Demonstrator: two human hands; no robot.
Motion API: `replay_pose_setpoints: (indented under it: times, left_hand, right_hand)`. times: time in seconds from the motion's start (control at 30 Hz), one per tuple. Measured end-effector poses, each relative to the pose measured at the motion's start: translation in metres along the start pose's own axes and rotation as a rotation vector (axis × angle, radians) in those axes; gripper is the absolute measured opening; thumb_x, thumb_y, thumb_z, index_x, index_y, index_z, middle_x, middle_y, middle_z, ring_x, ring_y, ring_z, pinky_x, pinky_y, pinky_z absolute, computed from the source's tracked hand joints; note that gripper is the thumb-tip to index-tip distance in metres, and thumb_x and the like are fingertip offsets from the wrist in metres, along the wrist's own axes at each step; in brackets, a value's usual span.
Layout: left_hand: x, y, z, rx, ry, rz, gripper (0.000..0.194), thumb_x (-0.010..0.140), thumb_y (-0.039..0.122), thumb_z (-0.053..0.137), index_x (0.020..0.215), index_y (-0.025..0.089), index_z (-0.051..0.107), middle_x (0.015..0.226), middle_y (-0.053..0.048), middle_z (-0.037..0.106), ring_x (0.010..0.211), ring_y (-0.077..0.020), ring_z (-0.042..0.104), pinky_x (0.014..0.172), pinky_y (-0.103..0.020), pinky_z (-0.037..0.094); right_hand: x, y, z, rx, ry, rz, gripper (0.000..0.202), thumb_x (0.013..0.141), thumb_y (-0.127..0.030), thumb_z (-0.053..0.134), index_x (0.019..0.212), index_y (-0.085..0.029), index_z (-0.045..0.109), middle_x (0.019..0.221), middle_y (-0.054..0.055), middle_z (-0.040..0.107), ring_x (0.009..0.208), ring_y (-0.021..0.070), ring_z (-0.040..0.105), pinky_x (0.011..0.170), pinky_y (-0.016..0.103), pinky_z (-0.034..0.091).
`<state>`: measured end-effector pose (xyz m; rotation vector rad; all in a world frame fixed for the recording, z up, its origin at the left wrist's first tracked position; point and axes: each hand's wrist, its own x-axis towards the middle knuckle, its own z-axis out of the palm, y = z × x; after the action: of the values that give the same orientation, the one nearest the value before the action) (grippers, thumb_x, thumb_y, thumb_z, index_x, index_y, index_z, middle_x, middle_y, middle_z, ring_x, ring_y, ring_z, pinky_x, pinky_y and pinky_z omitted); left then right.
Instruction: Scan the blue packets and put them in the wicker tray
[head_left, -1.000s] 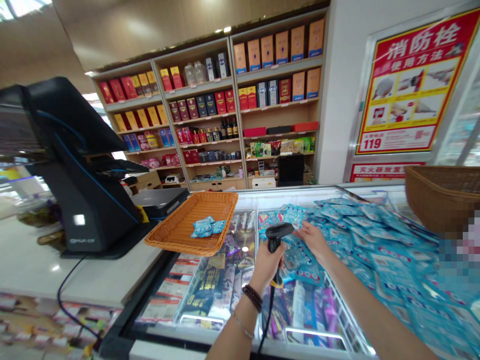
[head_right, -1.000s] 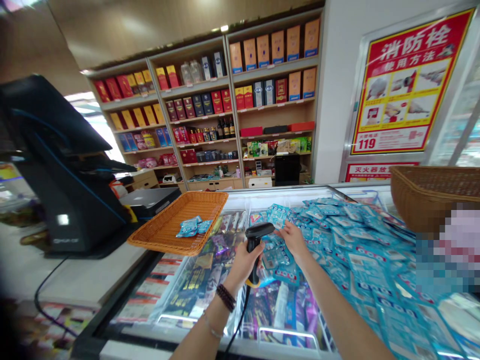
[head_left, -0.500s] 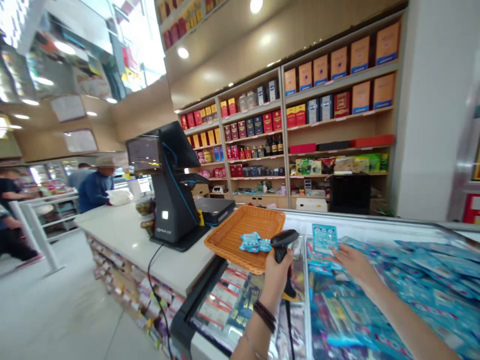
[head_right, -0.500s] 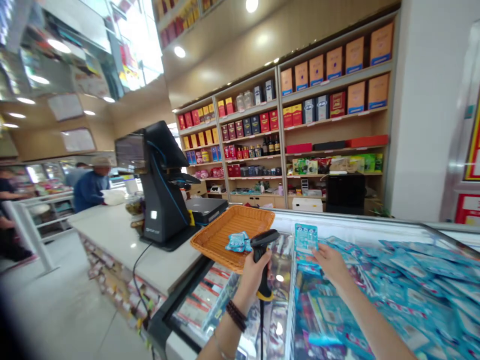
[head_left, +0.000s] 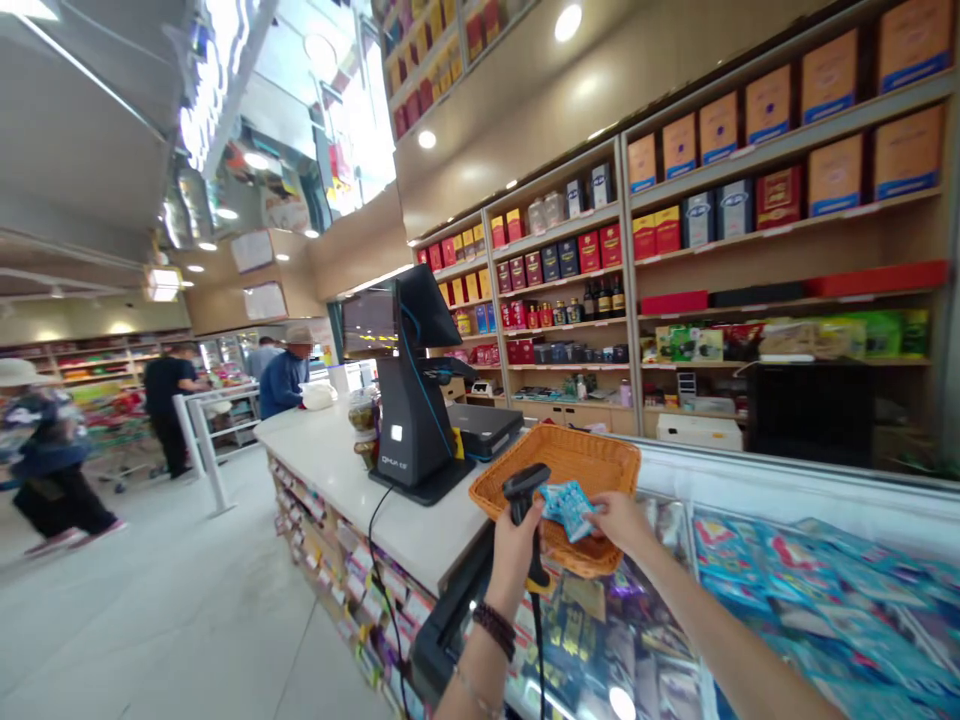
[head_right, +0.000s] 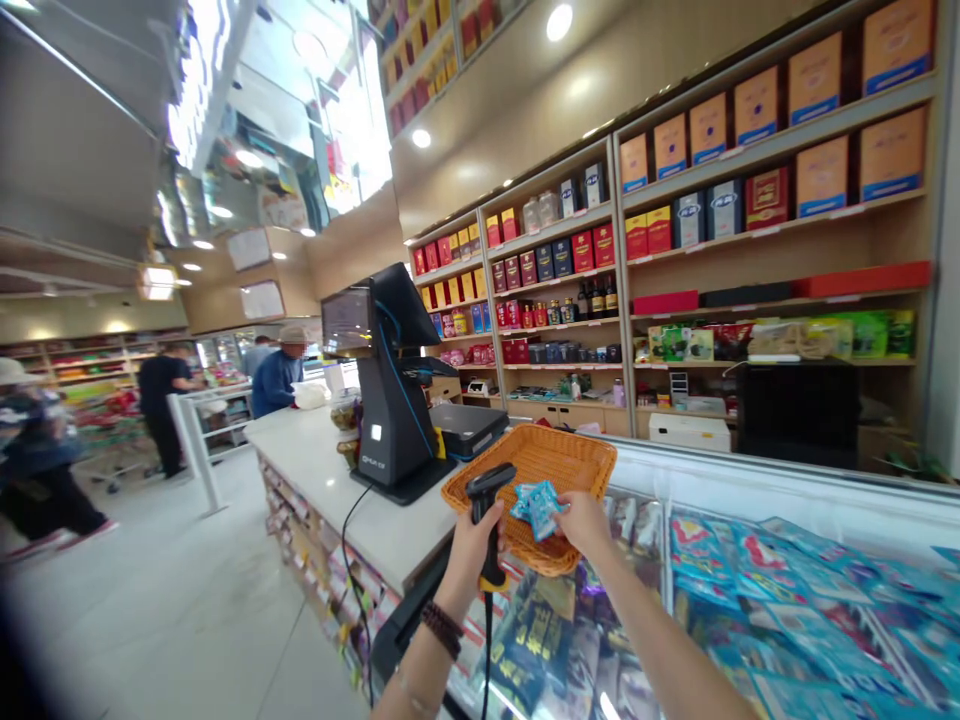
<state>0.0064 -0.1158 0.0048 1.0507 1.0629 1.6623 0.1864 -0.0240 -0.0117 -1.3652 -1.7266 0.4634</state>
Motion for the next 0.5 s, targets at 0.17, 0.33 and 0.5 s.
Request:
replay_pose_setpoints:
  times: [0.17,0.33,0.5]
  left_hand:
    - [-0.001,-0.009,-0.007,-0.007,0.023,0.001,0.068,0.054,0.077,0.089,0.06,0.02,0.052,0.048,0.005,0.048,0.039,-0.0084,0.046,0.042,-0.023,0.04]
    - [-0.002,-0.016,-0.004,0.013,0.038,-0.008,0.067,0.054,0.075,0.09,0.061,0.02,0.053,0.048,0.005,0.049,0.038,-0.0087,0.046,0.041,-0.023,0.039]
    - [-0.004,-0.014,0.011,0.02,0.031,-0.033,0.068,0.048,0.077,0.09,0.058,0.021,0.051,0.046,0.006,0.048,0.037,-0.0095,0.046,0.04,-0.024,0.041]
  right_hand:
    - [0.001,-0.008,0.0,-0.126,-0.04,0.072,0.019,0.074,-0.004,0.07,0.07,-0.019,0.08,0.066,0.013,0.079,0.085,0.0344,0.082,0.076,0.035,0.056]
    - [-0.003,-0.003,-0.012,-0.102,-0.004,0.038,0.021,0.077,-0.006,0.068,0.076,-0.02,0.082,0.093,0.014,0.086,0.101,0.0329,0.081,0.085,0.035,0.057]
    - [-0.007,0.024,-0.057,0.018,0.088,0.032,0.023,0.084,-0.016,0.066,0.095,-0.023,0.085,0.099,0.007,0.087,0.083,0.0258,0.083,0.078,0.033,0.063]
